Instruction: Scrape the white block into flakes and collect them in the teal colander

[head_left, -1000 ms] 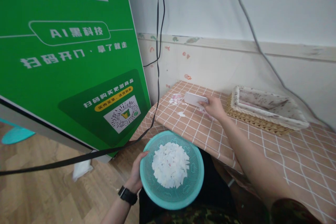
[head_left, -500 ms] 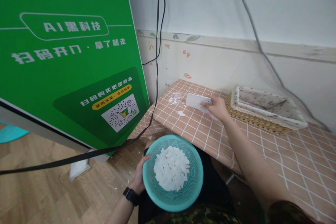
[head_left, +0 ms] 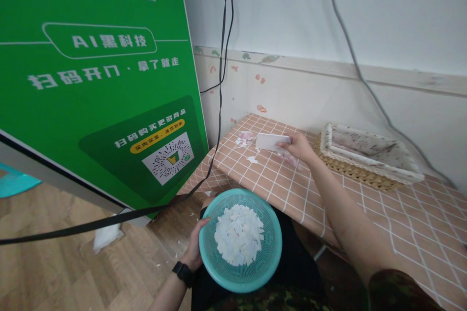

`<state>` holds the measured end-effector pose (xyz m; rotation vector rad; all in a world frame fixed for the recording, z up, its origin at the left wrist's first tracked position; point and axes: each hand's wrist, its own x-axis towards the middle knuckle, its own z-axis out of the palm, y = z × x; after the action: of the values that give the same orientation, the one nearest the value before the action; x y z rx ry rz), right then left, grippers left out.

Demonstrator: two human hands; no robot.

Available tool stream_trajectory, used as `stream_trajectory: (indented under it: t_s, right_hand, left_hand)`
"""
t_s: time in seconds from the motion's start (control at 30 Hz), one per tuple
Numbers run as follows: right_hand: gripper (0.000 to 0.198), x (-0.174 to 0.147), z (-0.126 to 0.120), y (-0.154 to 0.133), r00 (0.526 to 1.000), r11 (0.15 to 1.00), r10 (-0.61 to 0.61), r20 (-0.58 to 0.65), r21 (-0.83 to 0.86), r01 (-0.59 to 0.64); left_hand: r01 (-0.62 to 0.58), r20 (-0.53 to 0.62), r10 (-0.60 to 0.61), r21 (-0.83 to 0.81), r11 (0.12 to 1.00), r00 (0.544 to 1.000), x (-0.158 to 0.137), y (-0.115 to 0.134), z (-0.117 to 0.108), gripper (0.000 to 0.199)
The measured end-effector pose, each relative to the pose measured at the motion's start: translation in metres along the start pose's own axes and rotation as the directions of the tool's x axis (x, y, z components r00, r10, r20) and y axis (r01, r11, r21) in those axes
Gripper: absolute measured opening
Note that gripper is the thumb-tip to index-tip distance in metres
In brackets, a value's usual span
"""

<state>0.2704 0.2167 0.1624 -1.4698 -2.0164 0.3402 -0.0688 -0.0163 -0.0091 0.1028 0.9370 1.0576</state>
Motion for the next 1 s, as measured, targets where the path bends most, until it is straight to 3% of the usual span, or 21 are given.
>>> stream_trajectory:
  t_s: [0.2, 0.4, 0.5, 0.73, 1.0]
  right_hand:
    - [0.031, -0.015, -0.021, 0.004, 0.992, 0.989, 0.017, 0.128, 0.141, -0.035]
    - [0.034, -0.045, -0.009, -0.014, 0.996, 0.995, 0.089, -0.022, 0.050, -0.088]
    - [0.033, -0.068, 0.000, -0.027, 0.996, 0.998, 0.065, -0.068, -0.008, -0.066]
    - [0.029, -0.090, 0.016, -0.050, 0.989, 0.998, 0.026, -0.144, 0.067, -0.017]
    - [0.023, -0.088, 0.023, -0.058, 0.997, 0.995, -0.043, -0.059, 0.092, 0.048]
  left_hand:
    - [-0.002, -0.008, 0.002, 0.013, 1.000, 1.000, 0.000, 0.000, 0.001, 0.029]
    - [-0.007, 0.001, 0.007, 0.019, 1.000, 1.000, -0.002, 0.000, 0.002, 0.031]
    - [-0.013, 0.009, 0.013, 0.004, 1.000, 1.000, -0.003, 0.000, 0.003, 0.030]
    - [-0.027, 0.015, 0.027, 0.012, 1.000, 1.000, -0.003, -0.003, 0.004, 0.029]
    - [-0.047, 0.009, 0.047, 0.001, 0.999, 0.999, -0.002, -0.003, 0.002, 0.025]
